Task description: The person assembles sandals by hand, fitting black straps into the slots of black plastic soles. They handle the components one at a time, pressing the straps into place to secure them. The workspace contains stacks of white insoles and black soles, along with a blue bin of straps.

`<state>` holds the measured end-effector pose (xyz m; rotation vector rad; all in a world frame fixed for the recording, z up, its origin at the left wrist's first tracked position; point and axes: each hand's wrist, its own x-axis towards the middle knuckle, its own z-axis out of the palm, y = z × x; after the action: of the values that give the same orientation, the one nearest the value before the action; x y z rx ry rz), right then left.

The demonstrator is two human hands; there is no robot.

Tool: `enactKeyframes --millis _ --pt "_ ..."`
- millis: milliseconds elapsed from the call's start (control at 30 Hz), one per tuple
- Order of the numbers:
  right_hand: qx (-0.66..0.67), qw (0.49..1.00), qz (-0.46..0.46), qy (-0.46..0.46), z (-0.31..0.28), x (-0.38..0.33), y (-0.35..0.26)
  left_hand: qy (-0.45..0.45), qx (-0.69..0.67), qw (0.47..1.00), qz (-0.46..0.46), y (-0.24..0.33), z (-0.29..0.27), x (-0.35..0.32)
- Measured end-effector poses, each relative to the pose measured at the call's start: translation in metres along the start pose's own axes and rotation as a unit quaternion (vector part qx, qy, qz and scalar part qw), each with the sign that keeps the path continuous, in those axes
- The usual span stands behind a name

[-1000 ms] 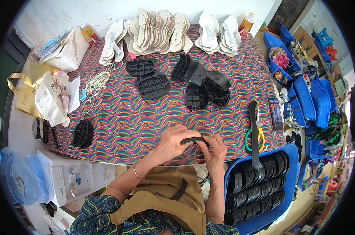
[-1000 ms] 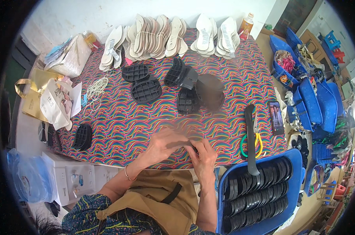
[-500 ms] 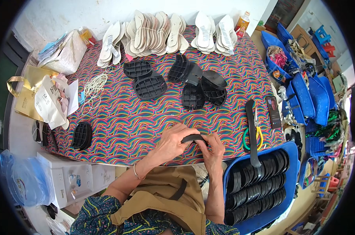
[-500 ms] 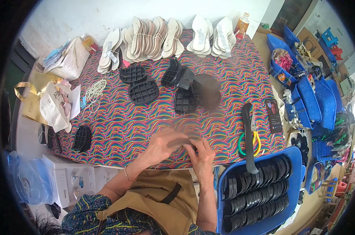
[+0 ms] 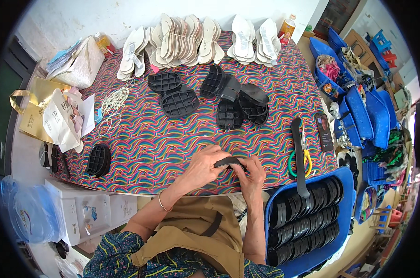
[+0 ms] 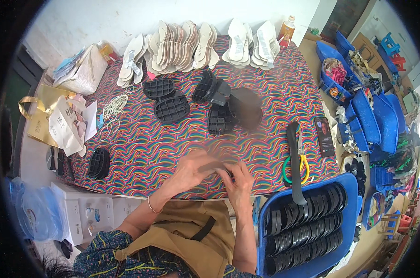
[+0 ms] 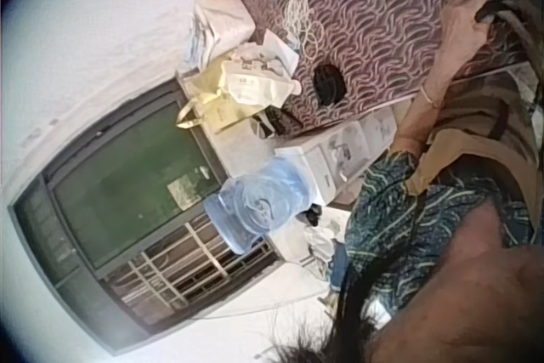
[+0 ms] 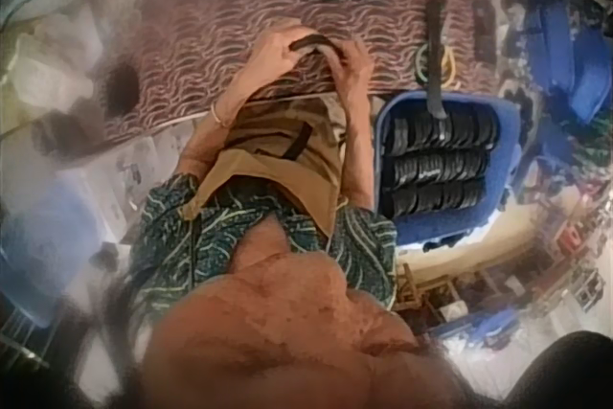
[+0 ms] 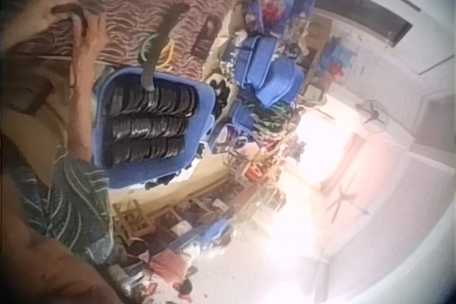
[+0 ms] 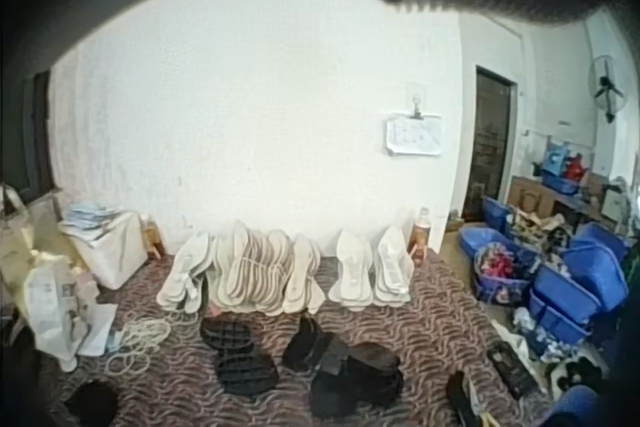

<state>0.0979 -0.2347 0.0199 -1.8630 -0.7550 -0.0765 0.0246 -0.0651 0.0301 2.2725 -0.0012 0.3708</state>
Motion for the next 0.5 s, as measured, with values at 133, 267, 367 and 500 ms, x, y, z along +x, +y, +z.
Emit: enactKeyframes --millis 133,267,367,500 --pt "0.016 1.0 0.005 -0.006 -0.001 0.001 0.002 0.043 -0.023 0.999 -0.002 0.005 0.002 0.001" --pt "0.014 1.0 0.002 -0.01 0.0 0.002 0.005 0.058 -0.059 0.996 -0.037 0.007 0.002 0.001" --pt "0.019 1.0 0.004 -0.011 -0.001 0.002 0.004 0.056 -0.11 0.99 -0.071 0.017 -0.003 0.006" --pt "0.012 1.0 0.01 -0.018 -0.003 0.003 0.0 -0.002 -0.058 0.998 -0.036 0.011 -0.006 0.002"
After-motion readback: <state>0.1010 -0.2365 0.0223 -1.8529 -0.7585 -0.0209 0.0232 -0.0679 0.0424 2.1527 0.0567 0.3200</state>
